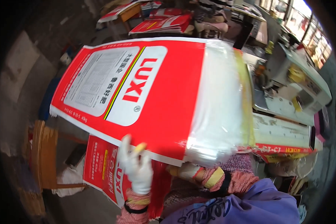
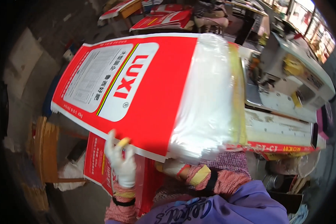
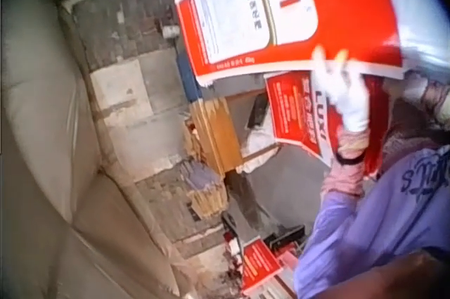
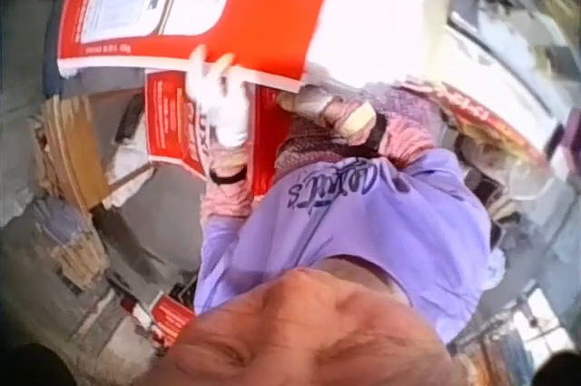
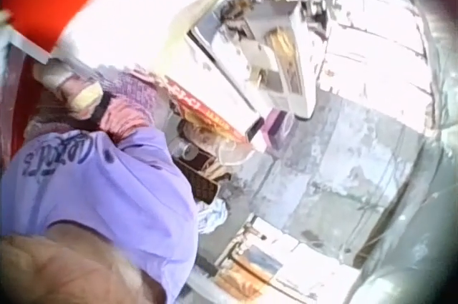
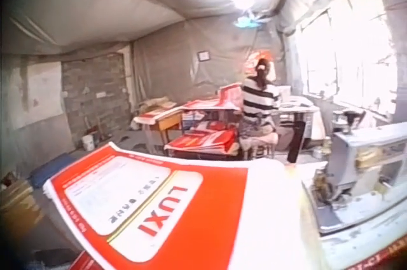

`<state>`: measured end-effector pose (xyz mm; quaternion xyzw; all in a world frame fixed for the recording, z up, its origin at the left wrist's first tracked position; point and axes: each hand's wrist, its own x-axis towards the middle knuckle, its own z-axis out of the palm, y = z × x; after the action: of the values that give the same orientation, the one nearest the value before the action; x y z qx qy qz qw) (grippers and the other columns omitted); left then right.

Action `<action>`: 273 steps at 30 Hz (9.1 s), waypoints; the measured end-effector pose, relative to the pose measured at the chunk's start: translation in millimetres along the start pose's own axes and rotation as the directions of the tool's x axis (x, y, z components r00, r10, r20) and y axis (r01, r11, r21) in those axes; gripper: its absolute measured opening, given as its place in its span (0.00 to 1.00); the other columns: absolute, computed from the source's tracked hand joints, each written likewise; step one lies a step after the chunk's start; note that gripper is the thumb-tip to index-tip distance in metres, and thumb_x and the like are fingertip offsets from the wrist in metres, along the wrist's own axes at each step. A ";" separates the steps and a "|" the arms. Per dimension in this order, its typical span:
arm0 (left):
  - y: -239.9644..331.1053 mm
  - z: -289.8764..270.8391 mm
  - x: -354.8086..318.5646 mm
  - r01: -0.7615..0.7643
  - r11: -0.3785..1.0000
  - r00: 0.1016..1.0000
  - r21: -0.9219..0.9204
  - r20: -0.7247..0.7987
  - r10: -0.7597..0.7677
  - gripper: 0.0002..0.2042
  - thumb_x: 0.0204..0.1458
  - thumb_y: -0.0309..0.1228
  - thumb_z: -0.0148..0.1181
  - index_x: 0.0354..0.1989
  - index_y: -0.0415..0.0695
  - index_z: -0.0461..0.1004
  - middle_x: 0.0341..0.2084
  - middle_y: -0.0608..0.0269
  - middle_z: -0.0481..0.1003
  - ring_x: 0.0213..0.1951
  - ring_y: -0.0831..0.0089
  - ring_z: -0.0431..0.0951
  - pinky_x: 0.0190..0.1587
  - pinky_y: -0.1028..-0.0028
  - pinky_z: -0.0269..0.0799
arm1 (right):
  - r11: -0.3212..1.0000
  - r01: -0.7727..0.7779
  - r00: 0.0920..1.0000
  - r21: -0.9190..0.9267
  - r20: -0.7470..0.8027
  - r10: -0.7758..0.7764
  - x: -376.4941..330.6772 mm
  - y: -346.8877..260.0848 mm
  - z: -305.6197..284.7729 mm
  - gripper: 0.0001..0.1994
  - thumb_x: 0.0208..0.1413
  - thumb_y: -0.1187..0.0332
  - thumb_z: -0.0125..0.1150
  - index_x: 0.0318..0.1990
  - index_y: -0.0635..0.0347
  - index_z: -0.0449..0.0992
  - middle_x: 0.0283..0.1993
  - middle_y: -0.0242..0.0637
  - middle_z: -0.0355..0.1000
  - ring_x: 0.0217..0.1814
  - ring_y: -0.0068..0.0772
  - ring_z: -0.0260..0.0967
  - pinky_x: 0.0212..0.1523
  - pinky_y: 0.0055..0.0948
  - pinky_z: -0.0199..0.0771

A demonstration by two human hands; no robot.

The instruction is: Using an industrial sewing machine to stitch and process large plastic-lined fertilizer or chemical bags.

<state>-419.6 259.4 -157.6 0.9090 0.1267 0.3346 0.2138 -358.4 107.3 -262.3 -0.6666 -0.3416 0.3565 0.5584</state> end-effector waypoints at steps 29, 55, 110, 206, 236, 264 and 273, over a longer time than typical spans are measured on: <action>54.0 26.2 121.8 0.306 0.510 0.952 -0.804 0.252 -0.175 0.14 0.54 0.36 0.51 0.39 0.36 0.72 0.29 0.66 0.72 0.33 0.77 0.71 0.40 0.78 0.66 | 0.721 -0.296 0.766 -0.627 -0.606 -0.212 -25.3 -101.0 -138.8 0.09 0.45 0.65 0.52 0.30 0.59 0.74 0.27 0.42 0.73 0.28 0.41 0.72 0.31 0.36 0.70; 126.7 -20.9 152.3 -0.138 0.848 0.224 -0.512 0.818 0.530 0.07 0.41 0.26 0.57 0.30 0.40 0.73 0.26 0.58 0.74 0.31 0.61 0.73 0.37 0.68 0.70 | 0.790 0.515 0.680 0.332 -0.719 -0.142 93.2 -127.2 -172.2 0.36 0.51 0.58 0.58 0.62 0.62 0.49 0.45 0.44 0.67 0.47 0.30 0.63 0.45 0.25 0.64; 329.8 75.9 352.5 -0.755 0.221 0.617 0.617 0.556 0.557 0.11 0.50 0.31 0.44 0.34 0.41 0.73 0.30 0.47 0.74 0.35 0.52 0.75 0.38 0.60 0.70 | 0.887 0.084 0.955 -0.454 -0.218 -0.203 -110.3 -34.9 -127.4 0.15 0.49 0.66 0.49 0.44 0.58 0.72 0.36 0.47 0.71 0.40 0.43 0.70 0.44 0.34 0.67; 378.3 136.8 129.0 -0.971 0.032 -0.207 -0.236 0.903 0.376 0.11 0.36 0.38 0.60 0.22 0.43 0.70 0.17 0.59 0.71 0.28 0.60 0.73 0.32 0.66 0.69 | 0.347 -0.227 0.940 -0.910 -0.298 -0.165 -113.0 -60.8 -356.1 0.11 0.38 0.67 0.57 0.32 0.56 0.78 0.30 0.44 0.74 0.35 0.45 0.72 0.33 0.37 0.71; 347.8 107.1 165.7 -0.667 0.699 -0.175 -0.258 0.966 0.190 0.23 0.50 0.51 0.52 0.44 0.44 0.70 0.38 0.55 0.67 0.44 0.60 0.66 0.50 0.67 0.60 | 0.666 -0.424 0.806 -0.614 -0.592 -0.032 -119.4 -76.8 -321.4 0.12 0.34 0.62 0.63 0.29 0.56 0.79 0.29 0.46 0.73 0.33 0.44 0.73 0.35 0.38 0.72; 366.5 56.2 135.9 -0.693 0.700 -0.496 -0.173 0.818 -0.290 0.24 0.44 0.52 0.56 0.42 0.46 0.74 0.32 0.53 0.75 0.36 0.62 0.74 0.42 0.70 0.68 | 0.580 -0.508 0.809 -0.637 -0.583 0.069 -125.0 -75.1 -321.3 0.12 0.35 0.67 0.59 0.30 0.59 0.78 0.33 0.49 0.73 0.34 0.41 0.73 0.34 0.36 0.72; 400.7 3.3 70.4 -0.837 -0.112 -0.505 -0.536 0.834 -0.221 0.03 0.33 0.29 0.57 0.16 0.45 0.75 0.15 0.62 0.72 0.21 0.64 0.75 0.21 0.69 0.69 | 0.449 -0.668 0.724 -0.593 -0.658 0.207 -140.1 -108.4 -283.1 0.12 0.47 0.64 0.51 0.38 0.45 0.79 0.42 0.32 0.73 0.43 0.30 0.70 0.42 0.32 0.68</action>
<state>-330.1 -66.5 68.8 0.6045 -0.5110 -0.4001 -0.4620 -193.8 -138.7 -107.4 -0.9759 -0.1154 0.1157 0.1446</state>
